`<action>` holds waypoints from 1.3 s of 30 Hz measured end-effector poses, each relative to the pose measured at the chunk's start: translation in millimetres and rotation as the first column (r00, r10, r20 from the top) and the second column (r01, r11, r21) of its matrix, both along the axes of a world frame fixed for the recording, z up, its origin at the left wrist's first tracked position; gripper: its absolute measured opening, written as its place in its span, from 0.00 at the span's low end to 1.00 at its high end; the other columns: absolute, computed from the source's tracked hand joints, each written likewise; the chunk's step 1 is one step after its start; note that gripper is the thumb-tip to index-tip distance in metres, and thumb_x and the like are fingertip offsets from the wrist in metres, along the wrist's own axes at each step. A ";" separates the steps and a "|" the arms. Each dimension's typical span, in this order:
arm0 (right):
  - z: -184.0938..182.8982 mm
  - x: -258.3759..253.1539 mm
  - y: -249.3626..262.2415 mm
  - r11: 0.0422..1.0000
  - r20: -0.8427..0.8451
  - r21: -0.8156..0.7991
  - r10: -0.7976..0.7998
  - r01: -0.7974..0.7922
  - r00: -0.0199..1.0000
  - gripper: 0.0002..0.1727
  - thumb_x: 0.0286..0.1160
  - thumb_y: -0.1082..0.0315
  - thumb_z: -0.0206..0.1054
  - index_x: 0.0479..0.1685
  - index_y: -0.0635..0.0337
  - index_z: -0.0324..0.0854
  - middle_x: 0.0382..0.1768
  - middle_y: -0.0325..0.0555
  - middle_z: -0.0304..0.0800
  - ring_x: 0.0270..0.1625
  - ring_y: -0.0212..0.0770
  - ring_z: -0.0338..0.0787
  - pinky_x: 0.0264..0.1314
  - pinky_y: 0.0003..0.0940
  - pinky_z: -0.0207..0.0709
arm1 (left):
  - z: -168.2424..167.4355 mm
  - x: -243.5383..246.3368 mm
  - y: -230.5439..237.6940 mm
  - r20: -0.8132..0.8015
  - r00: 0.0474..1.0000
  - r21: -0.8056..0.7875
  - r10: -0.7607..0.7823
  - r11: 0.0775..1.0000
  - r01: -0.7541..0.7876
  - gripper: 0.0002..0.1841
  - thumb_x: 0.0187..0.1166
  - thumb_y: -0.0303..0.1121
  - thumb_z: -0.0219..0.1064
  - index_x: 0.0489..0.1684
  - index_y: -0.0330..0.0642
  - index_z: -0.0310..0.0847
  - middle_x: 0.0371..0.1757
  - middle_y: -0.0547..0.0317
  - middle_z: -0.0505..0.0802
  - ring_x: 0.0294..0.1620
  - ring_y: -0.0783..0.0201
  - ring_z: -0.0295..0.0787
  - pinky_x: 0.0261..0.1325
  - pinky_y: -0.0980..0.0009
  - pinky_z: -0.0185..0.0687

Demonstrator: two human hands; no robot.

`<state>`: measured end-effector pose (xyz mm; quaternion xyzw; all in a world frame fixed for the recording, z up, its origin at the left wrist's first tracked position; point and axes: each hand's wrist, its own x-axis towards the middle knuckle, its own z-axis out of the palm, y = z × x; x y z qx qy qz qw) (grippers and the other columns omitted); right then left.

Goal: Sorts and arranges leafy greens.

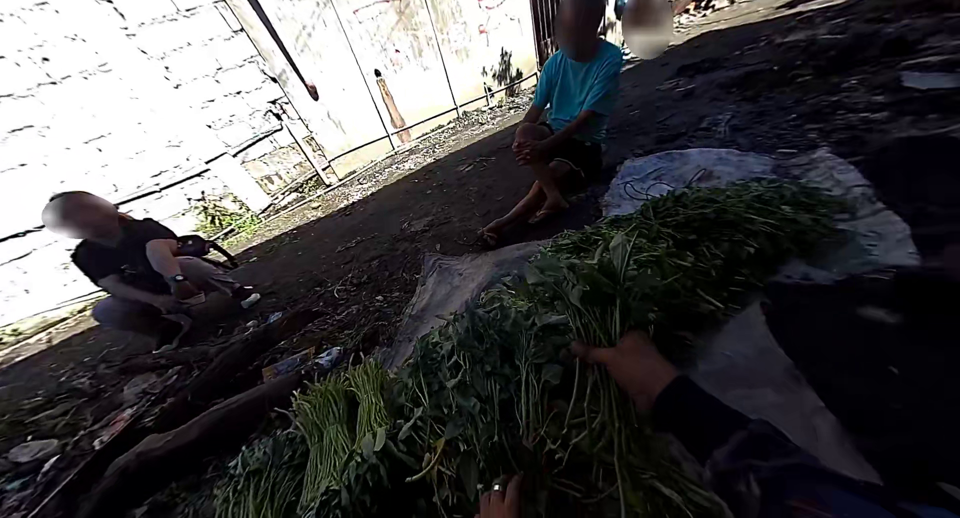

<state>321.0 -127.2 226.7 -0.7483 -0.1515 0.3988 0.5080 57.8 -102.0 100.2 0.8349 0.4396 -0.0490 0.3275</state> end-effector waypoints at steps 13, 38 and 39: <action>-1.9 -6.1 -1.8 0.996 -0.069 0.054 -0.071 0.075 0.995 0.34 0.66 0.68 0.82 0.68 0.74 0.71 0.52 0.58 0.86 0.53 0.44 0.89 0.59 0.39 0.83 | -8.9 47.2 -11.8 0.708 0.689 0.493 -0.153 0.806 -0.328 0.10 0.74 0.26 0.68 0.37 0.25 0.93 0.29 0.45 0.95 0.32 0.58 0.94 0.47 0.68 0.91; 19.7 46.8 -23.6 0.799 -0.154 0.477 -0.333 0.365 0.930 0.13 0.75 0.71 0.74 0.57 0.58 0.83 0.36 0.43 0.95 0.35 0.37 0.95 0.40 0.31 0.90 | -24.5 107.9 82.5 -0.115 0.964 0.166 0.239 0.962 -0.219 0.23 0.89 0.45 0.59 0.74 0.42 0.82 0.78 0.43 0.83 0.79 0.47 0.79 0.80 0.49 0.73; 20.4 48.8 -24.8 0.784 -0.190 0.483 -0.341 0.390 0.921 0.13 0.76 0.72 0.72 0.57 0.59 0.83 0.40 0.44 0.95 0.38 0.39 0.95 0.44 0.33 0.90 | -23.7 111.6 90.0 -0.206 0.952 0.143 0.228 0.969 -0.201 0.22 0.89 0.44 0.59 0.74 0.44 0.83 0.79 0.46 0.83 0.80 0.48 0.78 0.80 0.49 0.74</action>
